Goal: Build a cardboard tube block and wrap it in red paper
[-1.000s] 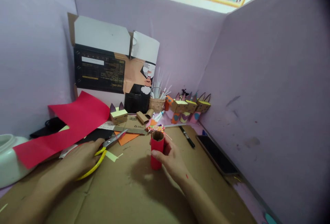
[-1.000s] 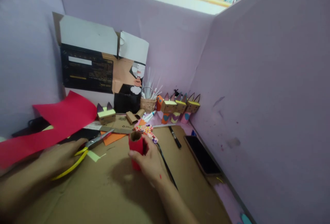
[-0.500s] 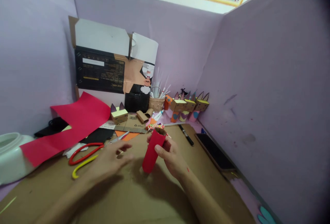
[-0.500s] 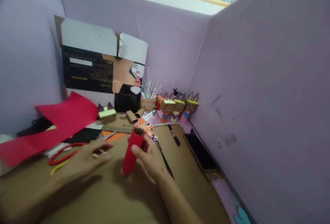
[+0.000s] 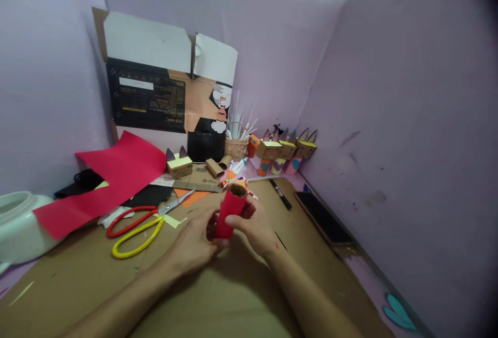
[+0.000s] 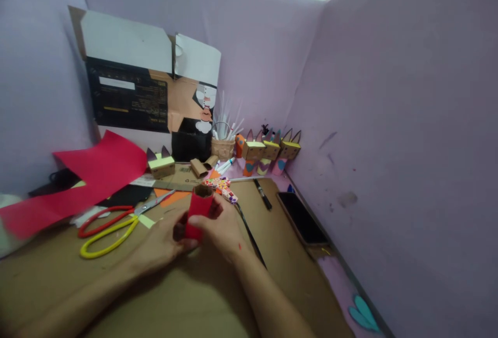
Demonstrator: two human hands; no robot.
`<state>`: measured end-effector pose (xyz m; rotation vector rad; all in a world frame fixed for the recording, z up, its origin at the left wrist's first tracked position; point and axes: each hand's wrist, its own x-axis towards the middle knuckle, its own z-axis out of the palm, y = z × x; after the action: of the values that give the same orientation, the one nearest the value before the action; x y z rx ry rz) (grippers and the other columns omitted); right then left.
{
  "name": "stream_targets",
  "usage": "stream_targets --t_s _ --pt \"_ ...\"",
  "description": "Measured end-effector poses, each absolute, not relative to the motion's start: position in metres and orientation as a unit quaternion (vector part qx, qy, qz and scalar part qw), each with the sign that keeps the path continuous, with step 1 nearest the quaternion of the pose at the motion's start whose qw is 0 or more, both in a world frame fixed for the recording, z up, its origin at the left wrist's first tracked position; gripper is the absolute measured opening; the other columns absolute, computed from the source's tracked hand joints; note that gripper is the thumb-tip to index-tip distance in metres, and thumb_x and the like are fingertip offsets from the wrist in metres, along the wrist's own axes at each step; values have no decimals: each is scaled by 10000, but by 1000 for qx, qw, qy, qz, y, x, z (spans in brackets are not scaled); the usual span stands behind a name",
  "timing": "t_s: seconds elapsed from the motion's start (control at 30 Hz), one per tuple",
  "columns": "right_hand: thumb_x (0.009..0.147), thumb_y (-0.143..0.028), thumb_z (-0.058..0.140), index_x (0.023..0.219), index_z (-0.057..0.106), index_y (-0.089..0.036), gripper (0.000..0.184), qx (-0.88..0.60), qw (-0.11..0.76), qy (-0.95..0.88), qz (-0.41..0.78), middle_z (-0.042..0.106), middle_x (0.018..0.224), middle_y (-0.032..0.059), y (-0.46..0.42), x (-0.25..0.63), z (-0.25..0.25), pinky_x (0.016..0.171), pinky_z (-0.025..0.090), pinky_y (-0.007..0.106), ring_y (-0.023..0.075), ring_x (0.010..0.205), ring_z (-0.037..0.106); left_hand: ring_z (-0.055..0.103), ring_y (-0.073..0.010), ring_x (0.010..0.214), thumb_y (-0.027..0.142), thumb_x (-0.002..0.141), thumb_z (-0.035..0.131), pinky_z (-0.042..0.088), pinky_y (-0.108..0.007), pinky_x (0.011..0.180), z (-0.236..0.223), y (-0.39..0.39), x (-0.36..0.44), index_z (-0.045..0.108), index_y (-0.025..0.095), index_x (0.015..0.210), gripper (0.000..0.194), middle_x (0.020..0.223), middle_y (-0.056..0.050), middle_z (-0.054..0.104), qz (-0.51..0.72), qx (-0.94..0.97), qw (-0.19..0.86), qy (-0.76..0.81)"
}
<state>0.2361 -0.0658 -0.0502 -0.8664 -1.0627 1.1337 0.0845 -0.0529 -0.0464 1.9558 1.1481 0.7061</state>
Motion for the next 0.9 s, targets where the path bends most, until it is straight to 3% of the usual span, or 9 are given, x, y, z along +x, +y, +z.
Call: stream_targets --t_s 0.17,0.27,0.37,0.47,0.57,0.67,0.73,0.9 --pt "586 -333 793 989 613 -207 459 -362 679 -414 486 678 978 67 -64 242 -51 779 503 365 235 870 632 523 -178 703 313 670 591 405 -255 624 -45 -62 96 593 153 876 261 784 -10 606 254 747 473 392" --pt "654 -350 760 1190 511 -268 596 -355 718 -437 408 582 1219 74 -63 251 -45 865 476 384 245 1039 583 512 -184 691 362 670 575 378 -255 616 -46 -63 91 604 155 849 275 776 -13 606 245 754 478 378" --pt "720 -438 694 1212 530 -272 544 -369 718 -476 348 536 1291 79 -64 264 -36 961 408 412 257 1152 515 537 -208 716 371 656 579 374 -262 634 -44 -61 82 638 177 858 286 782 -11 636 235 766 452 393" --pt "726 -507 659 1134 621 -235 492 -403 645 -499 415 608 1208 104 -66 273 -31 929 418 440 282 1106 553 538 -212 692 369 629 570 366 -260 613 -40 -59 75 656 197 844 288 733 1 639 234 770 452 385" --pt "651 -482 729 1001 695 -194 455 -413 558 -489 528 710 991 103 -65 274 -33 813 470 404 251 889 649 557 -231 737 351 613 585 382 -277 651 -40 -55 71 675 200 866 308 780 -13 659 243 750 463 404" --pt "526 -344 827 809 724 -160 353 -411 559 -405 595 737 792 66 -61 271 -39 690 492 306 190 725 657 564 -273 933 425 654 606 406 -322 785 -41 -51 67 642 211 1046 448 1006 -49 654 306 693 516 400" --pt "528 -317 823 720 712 -149 278 -415 574 -354 611 726 715 45 -58 270 -43 623 495 266 162 655 647 553 -270 1003 504 718 561 415 -344 835 -40 -47 65 557 203 1176 548 1101 -75 618 376 607 592 374" --pt "599 -337 766 640 682 -142 217 -424 570 -315 630 681 599 31 -52 272 -53 466 512 311 166 477 603 586 -220 950 503 833 442 453 -326 819 -36 -39 63 481 120 1211 540 1051 -125 623 515 386 694 323"
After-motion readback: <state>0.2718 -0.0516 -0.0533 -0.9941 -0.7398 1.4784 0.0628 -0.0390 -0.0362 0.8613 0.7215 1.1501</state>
